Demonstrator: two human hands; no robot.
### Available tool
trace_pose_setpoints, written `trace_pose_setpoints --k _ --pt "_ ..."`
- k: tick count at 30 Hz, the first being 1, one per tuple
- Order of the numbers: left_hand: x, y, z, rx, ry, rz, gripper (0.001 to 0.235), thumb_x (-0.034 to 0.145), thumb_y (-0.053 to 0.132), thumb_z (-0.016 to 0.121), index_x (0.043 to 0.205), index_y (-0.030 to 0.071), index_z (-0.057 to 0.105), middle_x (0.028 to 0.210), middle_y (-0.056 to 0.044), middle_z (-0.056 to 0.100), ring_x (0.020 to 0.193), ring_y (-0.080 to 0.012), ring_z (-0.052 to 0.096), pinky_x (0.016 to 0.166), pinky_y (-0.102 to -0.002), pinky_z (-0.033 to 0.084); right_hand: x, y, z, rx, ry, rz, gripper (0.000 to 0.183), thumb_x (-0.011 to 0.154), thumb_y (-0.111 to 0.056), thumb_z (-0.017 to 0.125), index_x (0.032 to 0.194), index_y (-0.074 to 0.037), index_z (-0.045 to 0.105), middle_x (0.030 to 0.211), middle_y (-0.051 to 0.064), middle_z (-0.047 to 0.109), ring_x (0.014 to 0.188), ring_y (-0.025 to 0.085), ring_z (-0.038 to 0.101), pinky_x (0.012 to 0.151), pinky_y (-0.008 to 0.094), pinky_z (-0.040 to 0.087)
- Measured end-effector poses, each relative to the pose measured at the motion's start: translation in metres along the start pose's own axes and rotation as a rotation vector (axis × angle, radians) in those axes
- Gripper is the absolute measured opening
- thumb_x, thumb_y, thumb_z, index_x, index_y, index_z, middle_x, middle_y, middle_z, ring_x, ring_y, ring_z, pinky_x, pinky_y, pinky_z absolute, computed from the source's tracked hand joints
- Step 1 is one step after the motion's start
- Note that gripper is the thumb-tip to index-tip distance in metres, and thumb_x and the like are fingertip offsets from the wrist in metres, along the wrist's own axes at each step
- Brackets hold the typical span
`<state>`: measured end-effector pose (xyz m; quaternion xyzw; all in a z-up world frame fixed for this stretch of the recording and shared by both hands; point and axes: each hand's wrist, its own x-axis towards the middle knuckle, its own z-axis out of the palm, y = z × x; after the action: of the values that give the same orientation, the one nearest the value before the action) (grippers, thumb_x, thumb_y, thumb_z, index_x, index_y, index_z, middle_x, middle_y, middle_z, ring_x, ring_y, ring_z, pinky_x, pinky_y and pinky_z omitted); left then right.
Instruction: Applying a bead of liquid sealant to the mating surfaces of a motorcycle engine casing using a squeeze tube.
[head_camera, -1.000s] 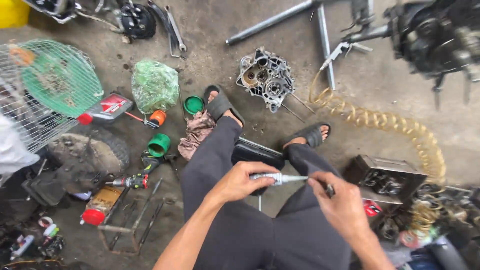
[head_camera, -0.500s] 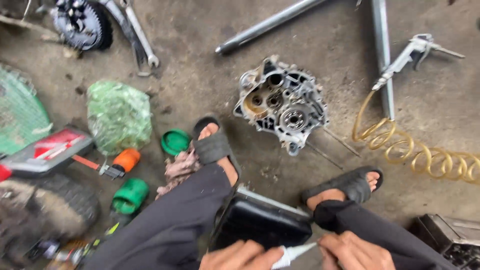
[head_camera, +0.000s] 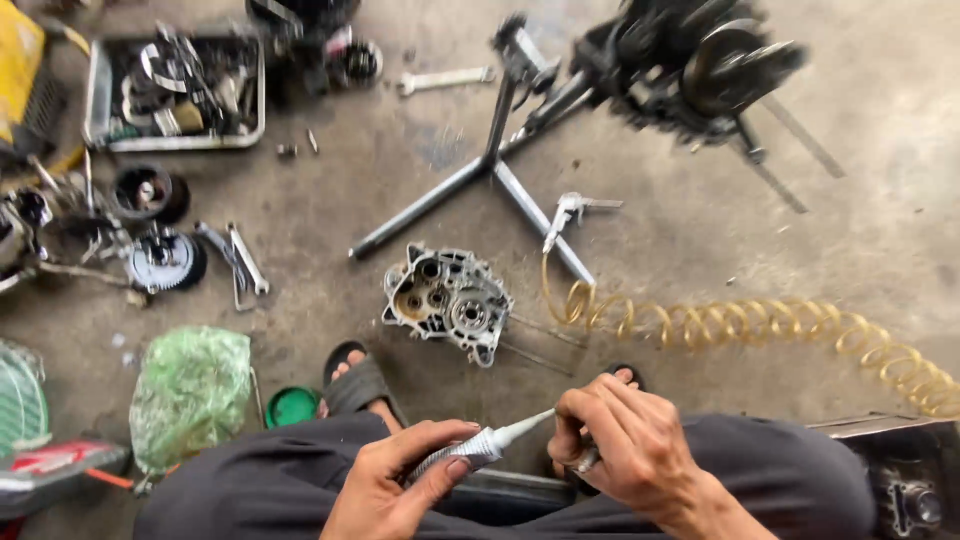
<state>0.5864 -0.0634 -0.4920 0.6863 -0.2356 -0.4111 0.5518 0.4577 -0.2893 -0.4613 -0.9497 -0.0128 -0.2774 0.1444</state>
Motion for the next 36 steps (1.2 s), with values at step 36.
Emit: trace_pose_setpoints --k 36 --pt "-0.009 -0.072 0.075 -0.098 -0.22 -0.195 0.062 0.088 0.052 0.066 0.134 0.012 0.078 0.067 0.003 0.059 0.06 -0.0056 0.045 0.055 -0.026 0.034 -0.073 -0.041 0.006 1.457 0.021 1.124 0.029 0.095 -0.021 0.066 0.107 0.003 0.078 0.102 0.016 0.087 0.076 0.015 0.069 0.065 0.029 0.055"
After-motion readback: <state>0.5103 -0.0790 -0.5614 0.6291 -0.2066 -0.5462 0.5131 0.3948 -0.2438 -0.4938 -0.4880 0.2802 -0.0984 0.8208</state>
